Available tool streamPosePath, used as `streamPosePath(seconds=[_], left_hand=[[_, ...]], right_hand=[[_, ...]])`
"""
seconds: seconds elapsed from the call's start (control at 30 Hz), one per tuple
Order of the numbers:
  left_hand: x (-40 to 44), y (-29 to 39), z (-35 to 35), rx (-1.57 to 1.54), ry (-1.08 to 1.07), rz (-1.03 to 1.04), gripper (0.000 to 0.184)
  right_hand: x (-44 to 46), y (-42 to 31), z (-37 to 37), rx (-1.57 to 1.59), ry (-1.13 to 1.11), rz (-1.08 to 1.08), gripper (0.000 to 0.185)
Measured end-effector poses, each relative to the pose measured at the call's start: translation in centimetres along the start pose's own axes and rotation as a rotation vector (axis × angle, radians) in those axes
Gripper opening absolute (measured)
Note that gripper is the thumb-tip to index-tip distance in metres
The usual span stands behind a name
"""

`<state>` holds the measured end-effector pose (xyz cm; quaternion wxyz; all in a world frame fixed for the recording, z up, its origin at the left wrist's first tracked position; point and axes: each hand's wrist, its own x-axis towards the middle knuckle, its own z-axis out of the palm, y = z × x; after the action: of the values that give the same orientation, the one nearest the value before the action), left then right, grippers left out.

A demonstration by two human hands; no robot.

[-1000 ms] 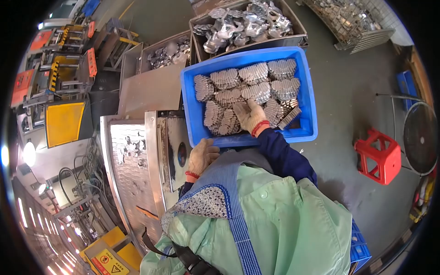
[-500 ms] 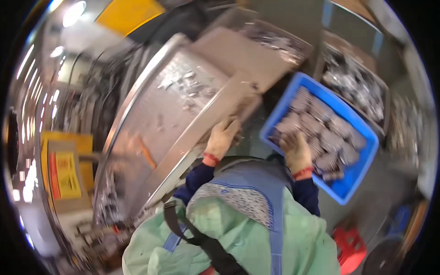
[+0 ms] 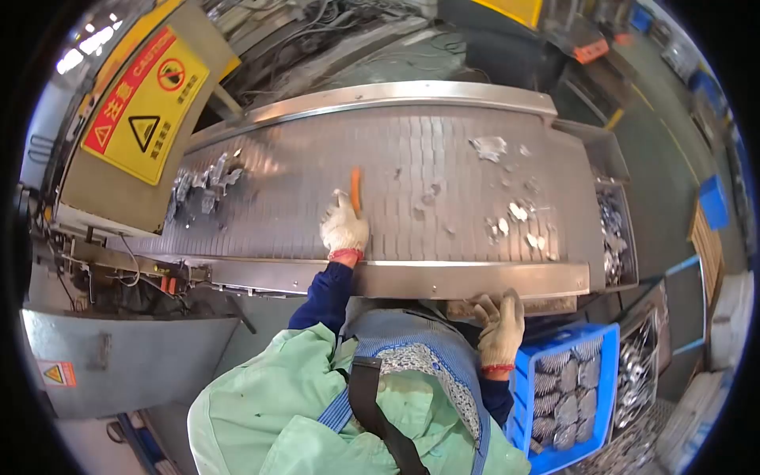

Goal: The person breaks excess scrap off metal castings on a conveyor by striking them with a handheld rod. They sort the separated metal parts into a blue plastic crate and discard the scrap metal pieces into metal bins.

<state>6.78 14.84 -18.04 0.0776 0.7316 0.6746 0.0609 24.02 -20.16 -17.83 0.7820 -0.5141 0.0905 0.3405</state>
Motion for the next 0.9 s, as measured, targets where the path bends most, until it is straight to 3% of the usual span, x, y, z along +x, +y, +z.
streamPosePath(seconds=[0.1,0.13,0.27,0.3,0.37,0.4,0.47,0.5,0.53,0.57,0.6,0.63,0.7,0.77,0.83,0.9], left_hand=[[1.0,-2.4,1.1,0.051,-0.179,-0.026,0.074],[1.6,-2.6,1.4,-0.002,-0.205,0.005,0.07],[4.1,-4.4,1.5,-0.396,-0.252,0.197,0.053],[5.0,-5.3,1.3,-0.537,-0.243,0.262,0.049],[8.4,-7.9,0.3,-0.741,-0.209,0.139,0.043],[10.8,-9.9,-0.4,-0.834,-0.248,0.051,0.045],[17.9,-16.2,0.0,-0.769,0.07,0.113,0.043],[19.4,-17.6,-3.8,-0.782,0.147,-0.013,0.043],[20.4,-18.3,-8.1,-0.563,0.339,-0.065,0.045],[24.0,-21.9,-7.6,-0.449,0.499,-0.022,0.05],[26.2,-22.9,-10.0,-0.448,0.461,-0.294,0.055],[28.9,-25.3,-10.7,-0.41,0.447,-0.339,0.053],[33.8,-30.1,-10.8,-0.355,0.274,-0.344,0.05],[36.5,-32.6,-9.9,-0.312,0.169,-0.314,0.046],[37.6,-33.4,-8.8,-0.268,0.179,-0.294,0.043],[36.6,-32.9,-6.6,-0.268,0.301,-0.256,0.04]], right_hand=[[0.3,2.0,2.7,-0.044,0.039,0.038,0.048],[0.0,2.2,4.4,-0.063,0.09,0.063,0.039],[1.7,3.2,7.1,-0.015,-0.195,0.192,0.013],[1.3,3.0,8.9,-0.058,-0.149,0.179,0.014],[0.9,2.9,12.0,-0.137,-0.053,0.149,0.016],[3.1,3.8,10.1,-0.106,-0.255,0.16,0.028],[2.3,3.3,12.2,-0.172,-0.135,0.164,0.034],[2.1,3.1,13.3,-0.2,-0.075,0.161,0.037],[3.0,3.4,12.6,-0.195,-0.101,0.193,0.04],[4.2,3.8,12.0,-0.226,-0.114,0.22,0.041],[4.2,3.8,12.0,-0.252,-0.091,0.225,0.039],[3.9,3.8,12.7,-0.271,-0.067,0.224,0.038],[2.8,2.7,15.2,-0.386,-0.012,0.258,0.031],[5.2,4.4,12.6,-0.299,-0.17,0.232,0.02],[6.9,5.4,10.9,-0.128,-0.377,0.284,0.016],[6.4,5.5,12.2,-0.174,-0.277,0.254,0.014]])
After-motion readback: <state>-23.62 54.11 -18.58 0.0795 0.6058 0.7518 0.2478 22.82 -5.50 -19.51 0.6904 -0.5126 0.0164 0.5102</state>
